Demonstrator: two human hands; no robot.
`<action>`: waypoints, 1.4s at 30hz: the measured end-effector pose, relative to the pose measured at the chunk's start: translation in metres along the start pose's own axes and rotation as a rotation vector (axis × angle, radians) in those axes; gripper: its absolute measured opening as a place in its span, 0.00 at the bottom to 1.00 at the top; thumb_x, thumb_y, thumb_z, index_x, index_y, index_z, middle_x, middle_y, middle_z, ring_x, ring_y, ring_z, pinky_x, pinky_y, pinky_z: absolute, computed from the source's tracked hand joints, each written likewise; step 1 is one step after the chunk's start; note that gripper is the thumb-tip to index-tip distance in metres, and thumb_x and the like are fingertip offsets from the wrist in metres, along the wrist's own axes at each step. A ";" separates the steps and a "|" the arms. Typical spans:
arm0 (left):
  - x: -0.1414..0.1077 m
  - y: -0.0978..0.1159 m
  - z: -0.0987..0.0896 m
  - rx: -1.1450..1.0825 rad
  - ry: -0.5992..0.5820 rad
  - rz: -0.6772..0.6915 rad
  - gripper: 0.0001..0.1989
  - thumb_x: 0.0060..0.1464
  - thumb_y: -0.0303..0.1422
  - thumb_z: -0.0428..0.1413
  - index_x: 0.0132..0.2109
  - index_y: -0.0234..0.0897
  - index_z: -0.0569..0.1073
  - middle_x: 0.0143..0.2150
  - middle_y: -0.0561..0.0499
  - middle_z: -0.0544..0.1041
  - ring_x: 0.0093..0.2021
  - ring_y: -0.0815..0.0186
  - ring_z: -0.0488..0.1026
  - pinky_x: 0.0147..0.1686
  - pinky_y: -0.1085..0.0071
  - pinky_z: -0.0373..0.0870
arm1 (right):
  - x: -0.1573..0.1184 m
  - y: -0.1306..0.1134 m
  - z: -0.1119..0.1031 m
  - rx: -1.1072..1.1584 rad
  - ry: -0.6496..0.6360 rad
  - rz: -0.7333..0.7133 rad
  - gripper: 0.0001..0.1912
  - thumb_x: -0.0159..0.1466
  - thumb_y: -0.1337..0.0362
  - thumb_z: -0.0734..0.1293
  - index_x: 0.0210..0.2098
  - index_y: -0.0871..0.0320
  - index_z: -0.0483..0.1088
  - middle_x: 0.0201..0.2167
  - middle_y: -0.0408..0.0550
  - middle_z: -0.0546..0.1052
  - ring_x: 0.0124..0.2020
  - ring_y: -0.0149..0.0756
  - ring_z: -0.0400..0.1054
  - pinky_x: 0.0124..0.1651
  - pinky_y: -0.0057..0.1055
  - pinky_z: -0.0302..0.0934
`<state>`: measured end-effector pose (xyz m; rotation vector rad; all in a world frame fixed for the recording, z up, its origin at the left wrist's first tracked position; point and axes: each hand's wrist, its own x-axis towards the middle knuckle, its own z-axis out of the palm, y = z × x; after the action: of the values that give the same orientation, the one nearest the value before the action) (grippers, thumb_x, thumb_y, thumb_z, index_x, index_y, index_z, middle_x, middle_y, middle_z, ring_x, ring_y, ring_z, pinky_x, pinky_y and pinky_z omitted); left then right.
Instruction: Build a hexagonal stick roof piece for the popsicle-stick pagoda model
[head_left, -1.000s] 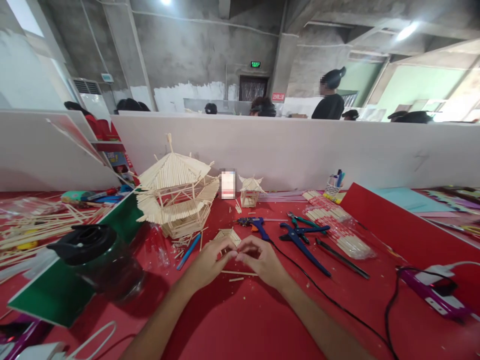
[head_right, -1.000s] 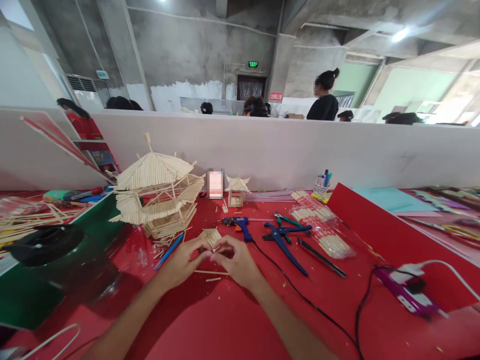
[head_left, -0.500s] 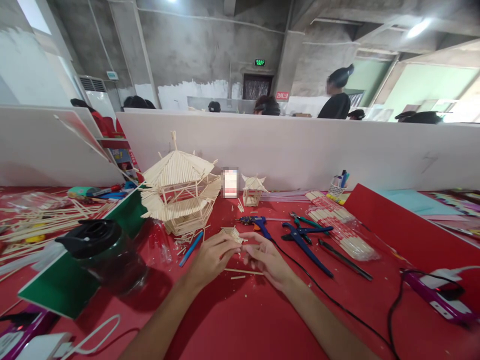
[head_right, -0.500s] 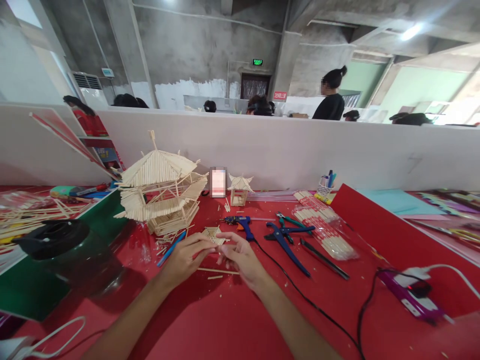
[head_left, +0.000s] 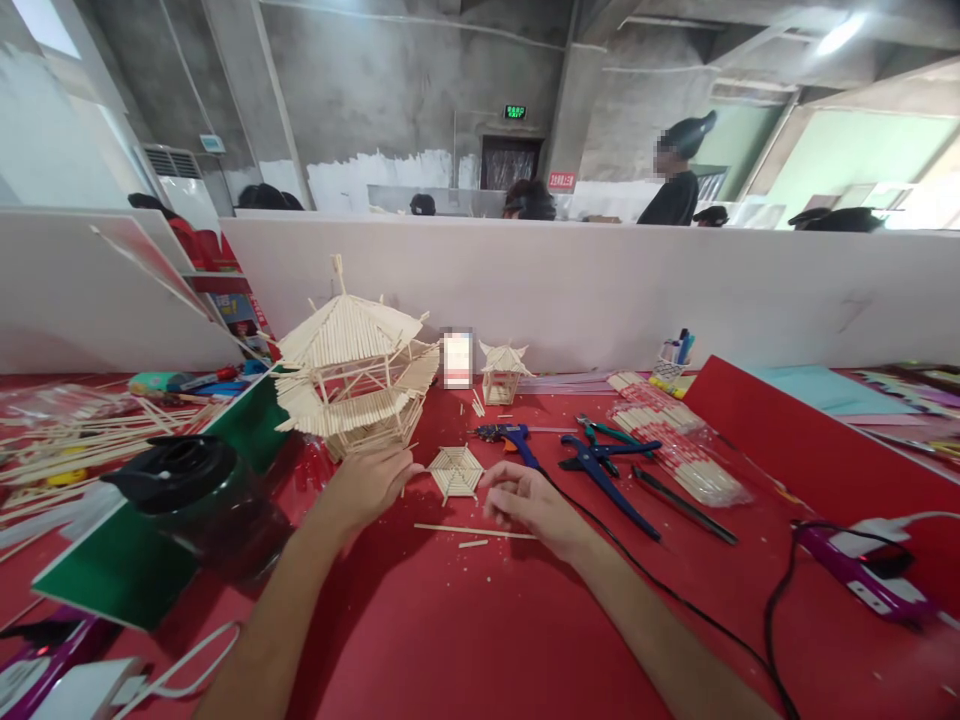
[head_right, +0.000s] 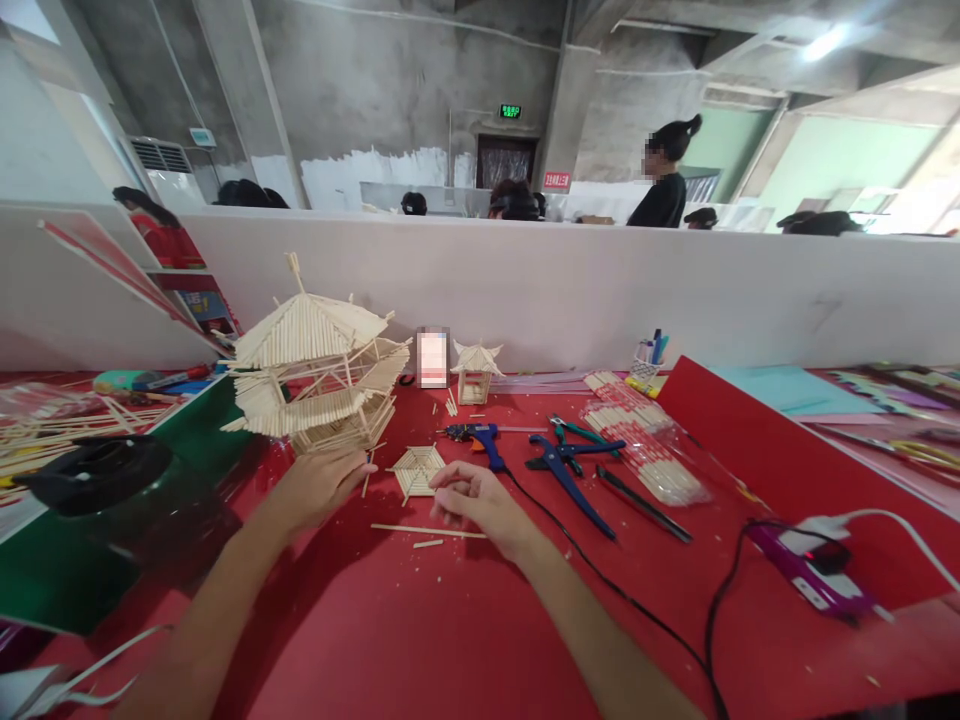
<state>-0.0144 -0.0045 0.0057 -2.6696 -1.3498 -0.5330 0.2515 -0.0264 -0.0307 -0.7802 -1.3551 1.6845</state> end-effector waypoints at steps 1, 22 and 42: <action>-0.001 -0.002 -0.002 -0.026 -0.093 -0.037 0.22 0.68 0.40 0.41 0.32 0.37 0.72 0.30 0.48 0.74 0.32 0.62 0.69 0.34 0.68 0.60 | 0.000 0.000 0.001 -0.179 0.022 -0.036 0.10 0.60 0.59 0.72 0.35 0.58 0.72 0.25 0.41 0.74 0.24 0.27 0.62 0.30 0.25 0.55; -0.002 -0.006 0.002 -0.187 -0.315 -0.197 0.09 0.63 0.32 0.43 0.39 0.40 0.66 0.37 0.50 0.75 0.37 0.61 0.70 0.35 0.69 0.57 | 0.005 -0.009 -0.044 -0.665 0.176 -0.200 0.11 0.62 0.58 0.66 0.37 0.58 0.78 0.32 0.48 0.81 0.33 0.39 0.73 0.37 0.31 0.63; 0.000 0.008 -0.008 -0.318 -0.348 -0.122 0.11 0.64 0.35 0.43 0.42 0.40 0.70 0.40 0.48 0.77 0.39 0.60 0.72 0.39 0.68 0.61 | 0.008 -0.012 -0.043 -0.183 0.371 -0.314 0.16 0.56 0.50 0.73 0.33 0.57 0.72 0.26 0.47 0.79 0.27 0.36 0.73 0.27 0.29 0.63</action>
<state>-0.0100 -0.0117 0.0135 -3.0621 -1.6492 -0.3262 0.2867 0.0012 -0.0290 -0.8815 -1.2994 1.1203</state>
